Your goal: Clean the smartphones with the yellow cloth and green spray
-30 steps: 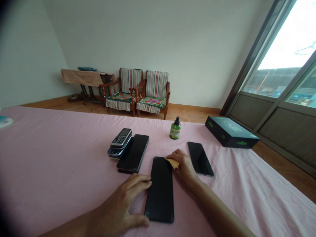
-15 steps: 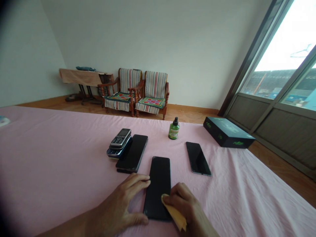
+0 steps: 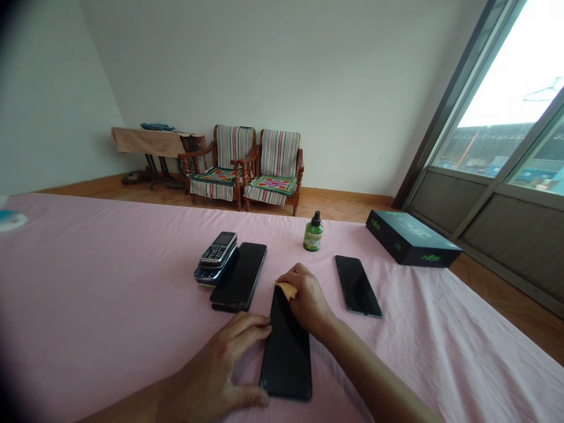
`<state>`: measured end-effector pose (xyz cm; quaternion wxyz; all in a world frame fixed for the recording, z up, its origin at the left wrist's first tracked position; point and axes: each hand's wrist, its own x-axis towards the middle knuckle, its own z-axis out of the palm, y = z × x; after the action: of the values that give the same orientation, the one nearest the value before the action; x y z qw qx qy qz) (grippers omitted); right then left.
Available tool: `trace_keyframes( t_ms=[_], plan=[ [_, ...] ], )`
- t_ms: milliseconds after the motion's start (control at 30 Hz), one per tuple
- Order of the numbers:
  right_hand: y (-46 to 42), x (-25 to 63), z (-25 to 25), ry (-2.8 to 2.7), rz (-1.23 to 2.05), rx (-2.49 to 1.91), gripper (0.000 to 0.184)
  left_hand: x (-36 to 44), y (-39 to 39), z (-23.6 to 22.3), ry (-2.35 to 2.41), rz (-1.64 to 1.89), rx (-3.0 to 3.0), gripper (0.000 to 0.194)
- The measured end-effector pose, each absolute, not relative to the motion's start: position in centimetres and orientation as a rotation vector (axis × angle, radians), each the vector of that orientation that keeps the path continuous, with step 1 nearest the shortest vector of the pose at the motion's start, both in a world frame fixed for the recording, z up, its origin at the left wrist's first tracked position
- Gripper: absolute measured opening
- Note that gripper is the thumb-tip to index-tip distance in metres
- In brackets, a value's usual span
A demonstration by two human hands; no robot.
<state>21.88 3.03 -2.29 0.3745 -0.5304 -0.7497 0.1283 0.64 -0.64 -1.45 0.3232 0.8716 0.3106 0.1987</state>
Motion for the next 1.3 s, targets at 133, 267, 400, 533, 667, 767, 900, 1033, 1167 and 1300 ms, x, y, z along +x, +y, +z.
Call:
trace_keyframes(
  t_ms=[133, 267, 400, 533, 667, 767, 900, 1033, 1167, 1300],
  plan=[
    [3.9, 21.7, -3.6, -1.946, 0.328, -1.342, 0.052, 0.7, -0.8, -1.4, 0.842, 0.519, 2.237, 0.079],
    [1.1, 21.4, -2.9, -2.028, 0.428, -1.277, 0.054, 0.7, -1.0, -1.5, 0.894, 0.555, 2.160, 0.088],
    [-2.5, 20.7, -1.9, -2.100, 0.578, -1.281, 0.053, 0.8, -1.0, -1.7, 0.866, 0.598, 2.131, 0.092],
    [-5.5, 20.3, -2.0, -2.155, 0.614, -1.290, 0.028, 0.8, -1.0, -1.7, 0.880, 0.557, 2.145, 0.093],
    [-7.9, 20.8, -2.6, -2.209, 0.580, -1.209, 0.032, 0.7, -0.9, -1.3, 0.873, 0.534, 2.186, 0.087],
    [-9.0, 21.6, -3.3, -2.221, 0.528, -1.209, 0.014, 0.8, -0.9, -1.2, 0.848, 0.546, 2.218, 0.079],
    [-9.1, 22.7, -3.5, -2.123, 0.560, -1.320, 0.012, 0.8, -0.9, -1.0, 0.813, 0.521, 2.267, 0.070],
    [-7.9, 22.7, -2.3, -1.842, 0.725, -1.414, 0.021, 0.7, -1.2, -0.9, 0.799, 0.496, 2.314, 0.062],
    [-6.7, 21.7, -1.6, -1.630, 0.777, -1.447, 0.018, 0.6, -1.5, -0.7, 0.774, 0.486, 2.347, 0.060],
    [-6.5, 21.1, -1.0, -1.432, 0.868, -1.433, 0.016, 0.7, -1.7, -0.6, 0.736, 0.537, 2.333, 0.059]
  ],
)
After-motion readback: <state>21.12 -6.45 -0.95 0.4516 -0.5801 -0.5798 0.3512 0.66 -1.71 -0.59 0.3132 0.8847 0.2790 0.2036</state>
